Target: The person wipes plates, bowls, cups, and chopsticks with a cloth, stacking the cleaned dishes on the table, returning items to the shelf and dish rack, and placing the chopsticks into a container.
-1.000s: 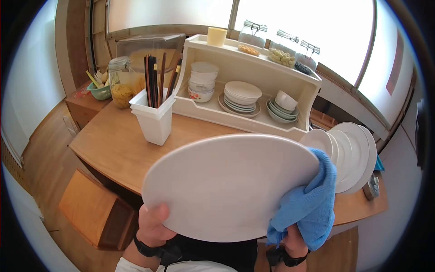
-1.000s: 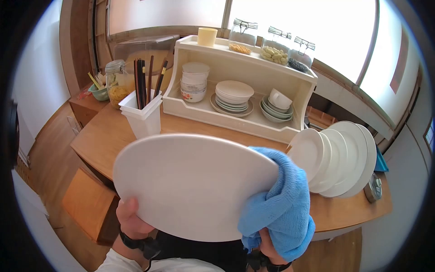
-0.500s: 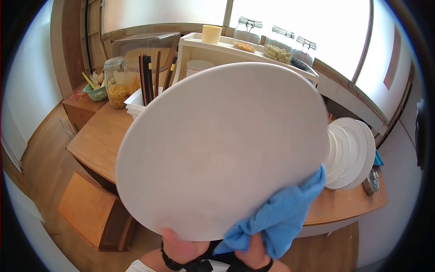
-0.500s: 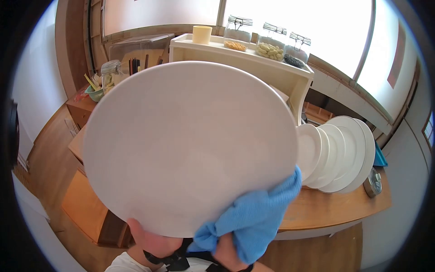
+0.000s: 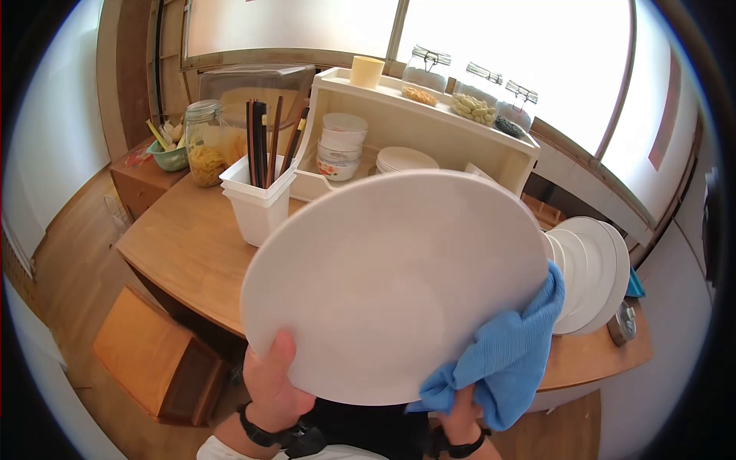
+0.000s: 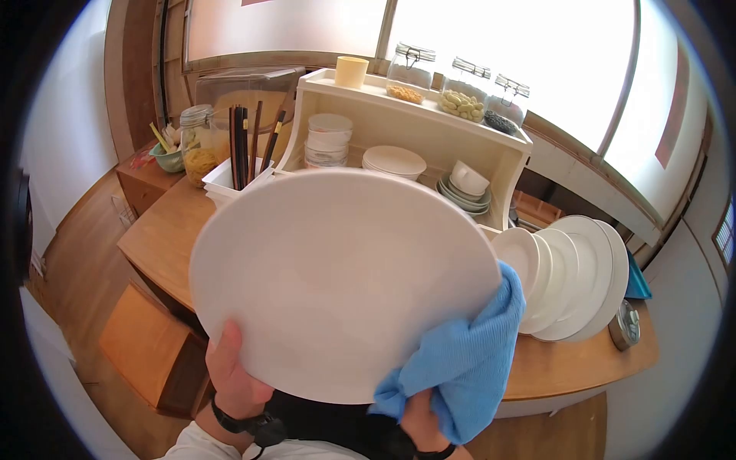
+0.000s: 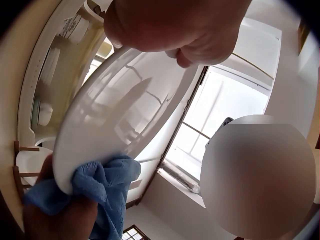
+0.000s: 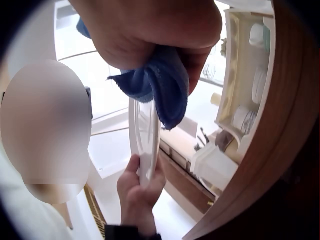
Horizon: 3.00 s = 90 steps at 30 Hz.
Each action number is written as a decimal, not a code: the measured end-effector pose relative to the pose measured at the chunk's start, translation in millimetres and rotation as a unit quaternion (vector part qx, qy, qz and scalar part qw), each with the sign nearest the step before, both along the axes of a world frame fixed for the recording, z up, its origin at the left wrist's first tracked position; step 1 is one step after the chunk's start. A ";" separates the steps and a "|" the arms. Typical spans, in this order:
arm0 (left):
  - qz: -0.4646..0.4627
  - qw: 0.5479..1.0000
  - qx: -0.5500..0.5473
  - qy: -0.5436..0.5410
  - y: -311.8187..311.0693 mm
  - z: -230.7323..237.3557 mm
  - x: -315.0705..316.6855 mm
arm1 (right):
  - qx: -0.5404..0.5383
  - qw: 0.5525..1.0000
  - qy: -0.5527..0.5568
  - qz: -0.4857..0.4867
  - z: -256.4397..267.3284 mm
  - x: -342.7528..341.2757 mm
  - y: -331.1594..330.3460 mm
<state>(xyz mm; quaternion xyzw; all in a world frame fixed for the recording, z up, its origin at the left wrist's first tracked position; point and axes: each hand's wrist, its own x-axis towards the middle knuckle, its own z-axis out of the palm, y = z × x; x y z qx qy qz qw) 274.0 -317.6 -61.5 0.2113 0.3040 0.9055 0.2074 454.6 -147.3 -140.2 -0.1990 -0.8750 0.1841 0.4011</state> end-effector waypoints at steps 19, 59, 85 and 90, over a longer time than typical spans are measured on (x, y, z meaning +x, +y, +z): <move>-0.172 0.976 0.110 -0.078 9.0 -20.6 -27.7 | -0.294 0.945 0.076 0.126 86.7 1.4 20.8; -0.116 0.993 -0.008 0.033 -13.5 1.1 -19.7 | -0.467 0.843 0.246 0.108 -57.5 9.1 5.6; -0.116 0.992 0.054 -0.017 -16.3 -32.7 -19.9 | -0.358 0.889 0.281 -0.039 41.1 -17.0 11.6; -0.059 0.996 0.019 -0.067 -0.4 -31.7 -13.4 | -0.296 0.916 0.268 -0.049 25.9 -47.2 -11.2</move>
